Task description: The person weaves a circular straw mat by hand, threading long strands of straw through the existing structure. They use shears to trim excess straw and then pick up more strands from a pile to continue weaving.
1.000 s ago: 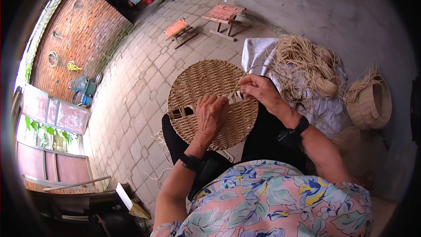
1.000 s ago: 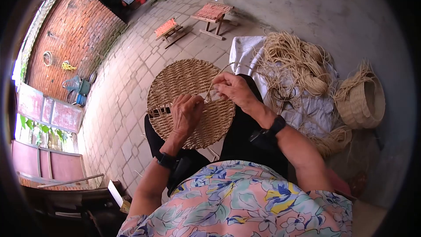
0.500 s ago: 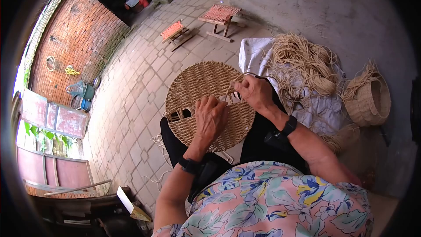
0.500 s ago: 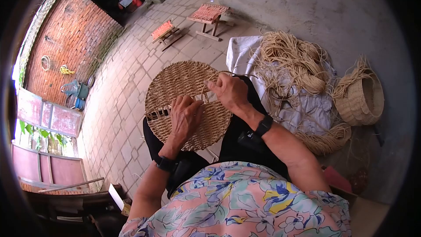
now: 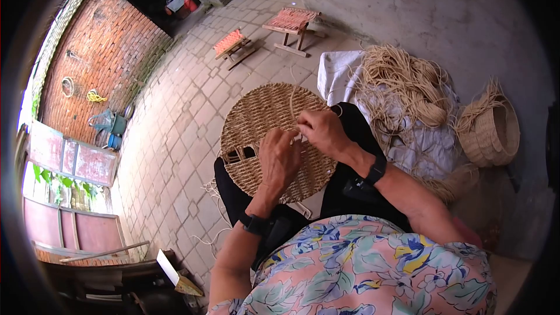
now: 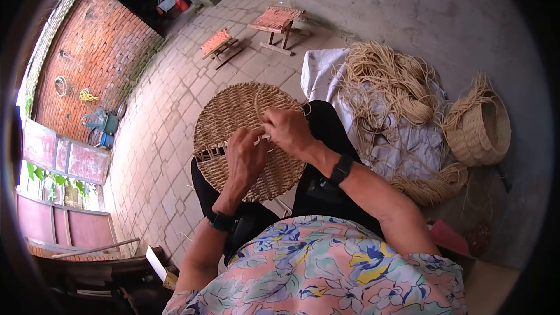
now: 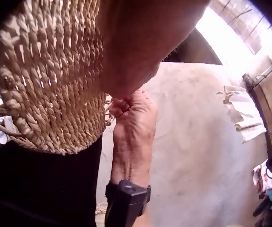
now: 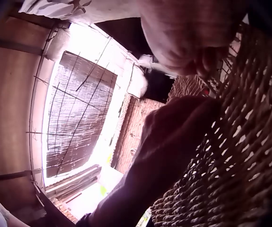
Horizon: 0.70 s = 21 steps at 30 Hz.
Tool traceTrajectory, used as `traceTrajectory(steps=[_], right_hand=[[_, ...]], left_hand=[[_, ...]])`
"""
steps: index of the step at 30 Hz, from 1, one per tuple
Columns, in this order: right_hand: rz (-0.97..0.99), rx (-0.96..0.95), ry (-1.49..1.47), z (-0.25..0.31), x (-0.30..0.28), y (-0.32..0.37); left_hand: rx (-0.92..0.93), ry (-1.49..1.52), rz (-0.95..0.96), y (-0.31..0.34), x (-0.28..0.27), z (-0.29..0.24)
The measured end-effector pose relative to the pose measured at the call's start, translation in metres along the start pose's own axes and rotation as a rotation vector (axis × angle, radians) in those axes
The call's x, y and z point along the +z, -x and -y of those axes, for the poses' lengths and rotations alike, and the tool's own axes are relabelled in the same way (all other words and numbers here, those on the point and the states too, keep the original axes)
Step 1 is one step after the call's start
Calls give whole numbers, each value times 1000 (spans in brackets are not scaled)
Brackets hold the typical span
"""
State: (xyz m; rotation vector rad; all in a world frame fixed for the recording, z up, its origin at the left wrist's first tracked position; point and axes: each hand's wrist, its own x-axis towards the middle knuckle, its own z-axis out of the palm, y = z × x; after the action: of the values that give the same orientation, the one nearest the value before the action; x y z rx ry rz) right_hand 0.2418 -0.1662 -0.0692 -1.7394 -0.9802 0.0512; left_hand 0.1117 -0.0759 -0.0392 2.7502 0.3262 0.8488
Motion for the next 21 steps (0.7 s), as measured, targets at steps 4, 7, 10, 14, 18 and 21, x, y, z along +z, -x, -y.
traceTrajectory(steps=[4,7,10,14,18,21], right_hand=[[64,-366,84,0,-7,11],[4,-396,148,-3,-6,12],[-21,-358,32,-6,-16,11],[74,-300,-41,-14,-22,13],[108,-433,30,-15,-24,13],[126,-482,124,-18,-22,12]], left_hand=[[-411,278,14,-6,1,-6],[-277,264,-45,-6,9,2],[-231,206,-36,-9,14,1],[-206,39,122,-13,18,-7],[-222,87,148,-20,18,-11],[-231,102,275,-27,20,-3]])
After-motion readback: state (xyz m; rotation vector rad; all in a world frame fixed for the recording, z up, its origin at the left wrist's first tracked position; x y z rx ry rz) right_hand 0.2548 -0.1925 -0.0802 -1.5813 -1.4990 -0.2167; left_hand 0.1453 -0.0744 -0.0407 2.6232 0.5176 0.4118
